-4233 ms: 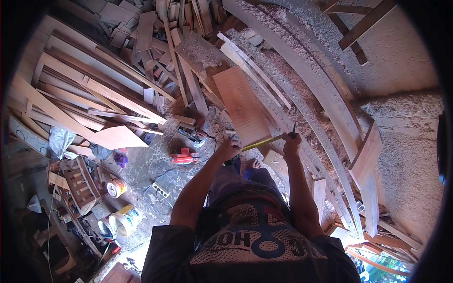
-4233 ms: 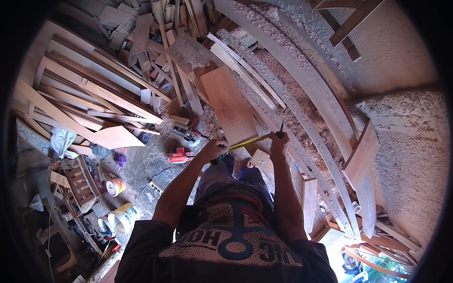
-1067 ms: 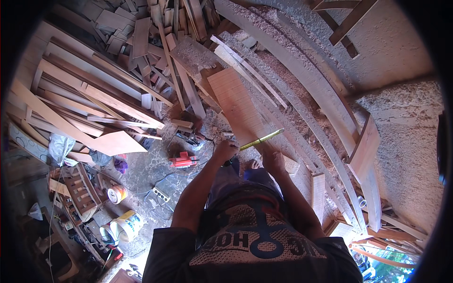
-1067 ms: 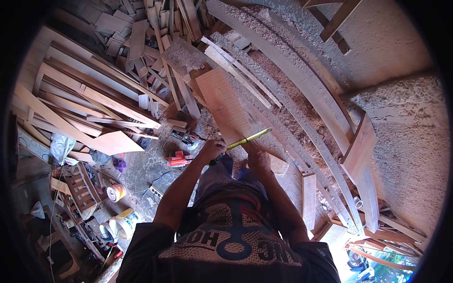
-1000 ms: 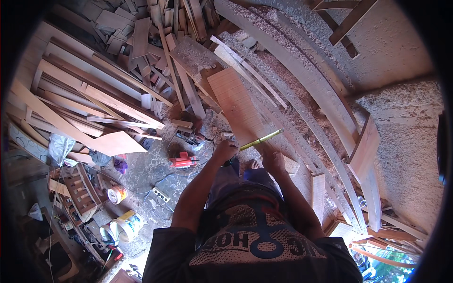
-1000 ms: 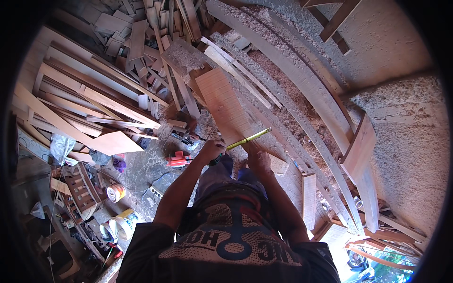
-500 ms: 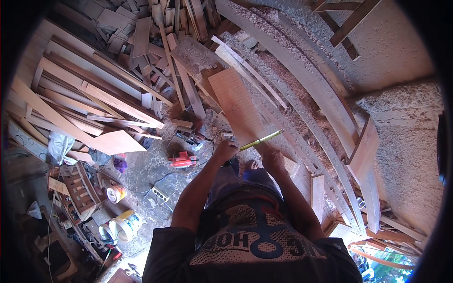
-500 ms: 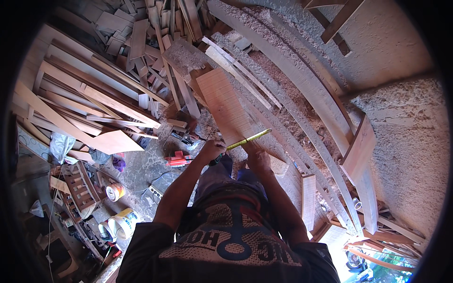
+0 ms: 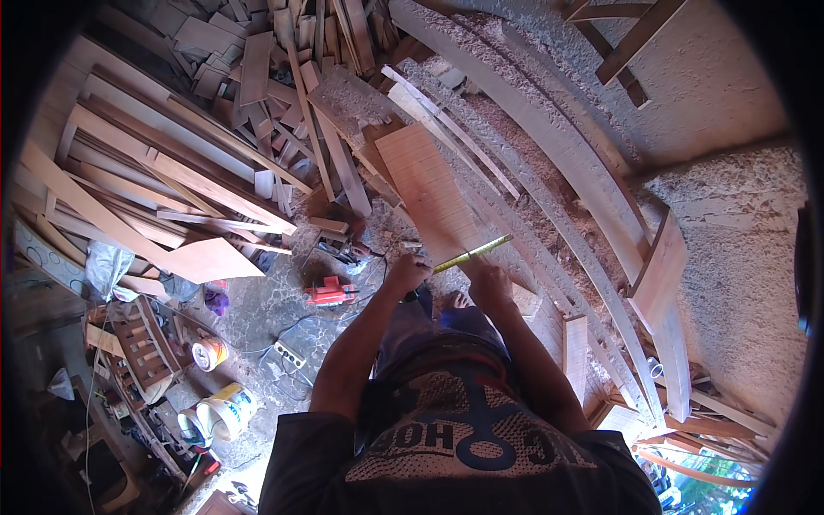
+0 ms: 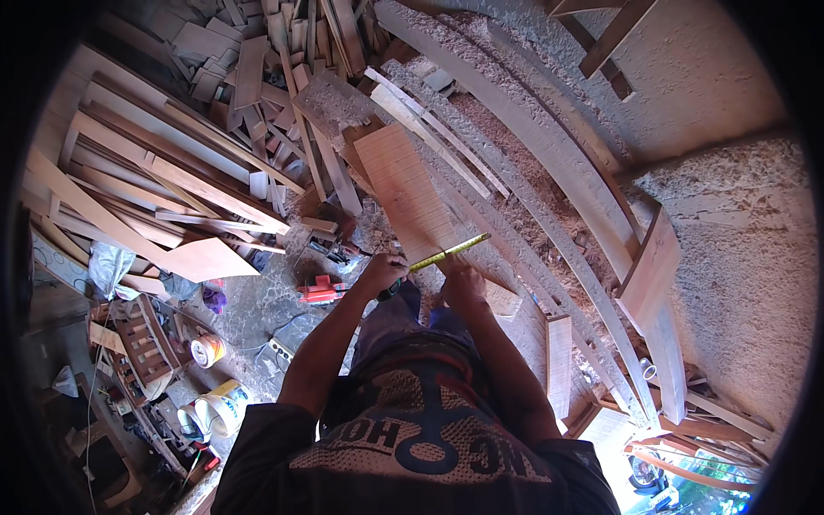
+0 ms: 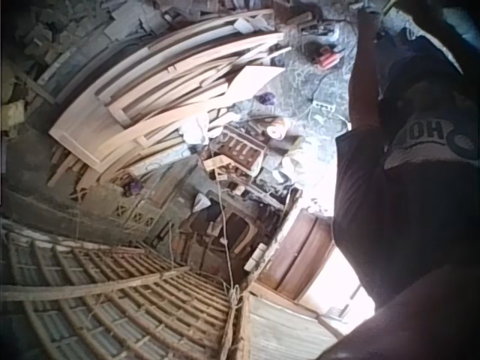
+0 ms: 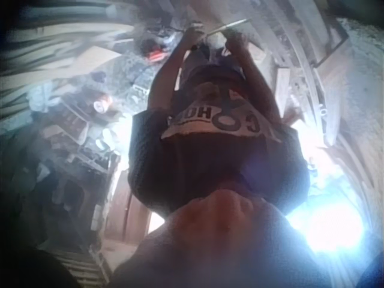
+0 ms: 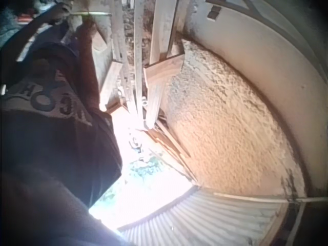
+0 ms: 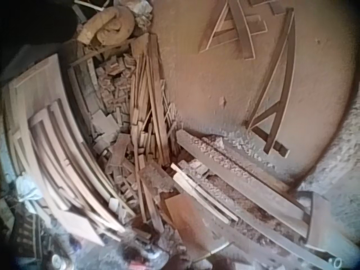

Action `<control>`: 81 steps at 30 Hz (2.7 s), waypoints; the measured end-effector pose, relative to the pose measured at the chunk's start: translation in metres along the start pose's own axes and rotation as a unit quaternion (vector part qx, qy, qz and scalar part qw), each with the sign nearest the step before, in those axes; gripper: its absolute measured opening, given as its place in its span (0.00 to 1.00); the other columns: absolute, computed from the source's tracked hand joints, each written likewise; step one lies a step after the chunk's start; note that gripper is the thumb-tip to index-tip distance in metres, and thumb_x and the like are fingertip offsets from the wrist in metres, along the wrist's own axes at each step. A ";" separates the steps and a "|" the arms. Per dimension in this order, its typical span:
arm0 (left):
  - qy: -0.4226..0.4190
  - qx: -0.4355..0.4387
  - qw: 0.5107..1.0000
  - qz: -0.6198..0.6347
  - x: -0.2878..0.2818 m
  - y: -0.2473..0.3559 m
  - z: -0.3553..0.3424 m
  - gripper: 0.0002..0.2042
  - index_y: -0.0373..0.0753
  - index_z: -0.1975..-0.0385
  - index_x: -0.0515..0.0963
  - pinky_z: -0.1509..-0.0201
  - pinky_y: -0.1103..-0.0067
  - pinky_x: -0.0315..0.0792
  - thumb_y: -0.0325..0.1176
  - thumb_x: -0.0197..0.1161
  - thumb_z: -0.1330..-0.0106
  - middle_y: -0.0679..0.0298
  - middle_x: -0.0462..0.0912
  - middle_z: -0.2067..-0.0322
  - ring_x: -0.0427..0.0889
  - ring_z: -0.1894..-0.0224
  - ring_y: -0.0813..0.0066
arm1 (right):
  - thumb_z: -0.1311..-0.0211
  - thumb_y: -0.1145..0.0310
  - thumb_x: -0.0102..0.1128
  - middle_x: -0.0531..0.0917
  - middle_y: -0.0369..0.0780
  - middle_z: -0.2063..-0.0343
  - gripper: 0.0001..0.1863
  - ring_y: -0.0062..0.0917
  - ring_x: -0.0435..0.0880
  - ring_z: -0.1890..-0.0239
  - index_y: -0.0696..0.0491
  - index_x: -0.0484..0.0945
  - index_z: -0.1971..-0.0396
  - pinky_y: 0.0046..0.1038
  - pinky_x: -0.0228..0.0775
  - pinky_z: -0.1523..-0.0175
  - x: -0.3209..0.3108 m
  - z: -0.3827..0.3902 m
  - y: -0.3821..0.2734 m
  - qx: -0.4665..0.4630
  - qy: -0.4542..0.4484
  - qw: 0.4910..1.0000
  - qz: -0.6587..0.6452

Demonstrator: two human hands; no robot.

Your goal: The person selects a piece of plywood and uses a circular saw to cut it into smaller sections. They then use a hand planer to smooth the edges of the cut wood and measure the pieces with a tape measure.

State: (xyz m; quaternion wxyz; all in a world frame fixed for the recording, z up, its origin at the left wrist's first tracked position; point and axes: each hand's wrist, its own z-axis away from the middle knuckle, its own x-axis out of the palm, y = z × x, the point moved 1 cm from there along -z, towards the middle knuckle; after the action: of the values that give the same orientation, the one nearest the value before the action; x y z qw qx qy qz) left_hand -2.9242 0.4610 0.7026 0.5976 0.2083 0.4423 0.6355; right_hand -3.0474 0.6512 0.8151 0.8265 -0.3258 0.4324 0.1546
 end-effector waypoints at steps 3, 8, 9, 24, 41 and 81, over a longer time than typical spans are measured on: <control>0.013 0.005 1.000 0.008 0.000 -0.005 -0.002 0.10 0.37 0.72 0.85 0.65 0.70 0.77 0.37 0.67 0.47 0.54 0.84 0.79 0.85 0.75 0.63 | 0.44 0.76 0.53 0.85 0.52 0.62 0.19 0.49 0.85 0.58 0.54 0.76 0.50 0.49 0.78 0.53 -0.010 0.002 -0.009 0.029 -0.014 0.999 0.018; -0.081 0.025 0.995 -0.049 0.004 0.002 -0.001 0.10 0.39 0.69 0.86 0.63 0.70 0.77 0.38 0.67 0.46 0.56 0.85 0.76 0.86 0.72 0.62 | 0.43 0.72 0.55 0.84 0.54 0.65 0.16 0.52 0.85 0.59 0.54 0.77 0.53 0.51 0.78 0.53 -0.022 -0.005 -0.008 0.041 -0.044 0.997 0.054; -0.093 0.050 0.993 -0.055 0.007 0.000 0.004 0.10 0.40 0.68 0.86 0.62 0.71 0.77 0.38 0.67 0.45 0.56 0.86 0.75 0.86 0.71 0.62 | 0.43 0.71 0.55 0.84 0.55 0.66 0.16 0.52 0.85 0.60 0.53 0.78 0.53 0.52 0.78 0.54 -0.024 -0.004 -0.003 0.034 -0.045 0.996 0.066; -0.074 0.085 0.993 0.037 0.020 -0.013 0.028 0.05 0.28 0.70 0.83 0.65 0.78 0.74 0.23 0.63 0.40 0.63 0.80 0.75 0.81 0.73 0.76 | 0.40 0.73 0.48 0.85 0.54 0.68 0.23 0.52 0.86 0.61 0.55 0.71 0.43 0.52 0.77 0.55 -0.007 0.003 0.003 -0.006 -0.002 0.999 0.033; -0.045 -0.087 0.932 0.348 0.053 0.087 0.057 0.22 0.39 0.49 0.75 0.64 0.76 0.73 0.53 0.51 0.26 0.68 0.76 0.72 0.76 0.69 0.77 | 0.33 0.63 0.51 0.81 0.53 0.56 0.26 0.44 0.81 0.53 0.55 0.68 0.37 0.43 0.75 0.52 0.001 0.088 0.010 -0.100 0.139 0.953 -0.248; 0.058 -0.060 0.990 0.117 0.076 0.074 0.091 0.26 0.47 0.35 0.63 0.45 0.68 0.69 0.52 0.49 0.28 0.61 0.75 0.45 0.77 0.49 0.66 | 0.41 0.72 0.53 0.78 0.39 0.46 0.16 0.41 0.75 0.43 0.46 0.81 0.54 0.42 0.67 0.40 0.078 0.438 0.329 0.548 0.341 0.755 -0.111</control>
State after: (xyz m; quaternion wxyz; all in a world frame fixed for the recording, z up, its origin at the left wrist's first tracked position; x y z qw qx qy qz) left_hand -2.9102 0.5692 0.7899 0.5038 0.1852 0.4101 0.7374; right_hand -2.9100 1.1877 0.7995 0.6725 0.1061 0.6571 -0.3237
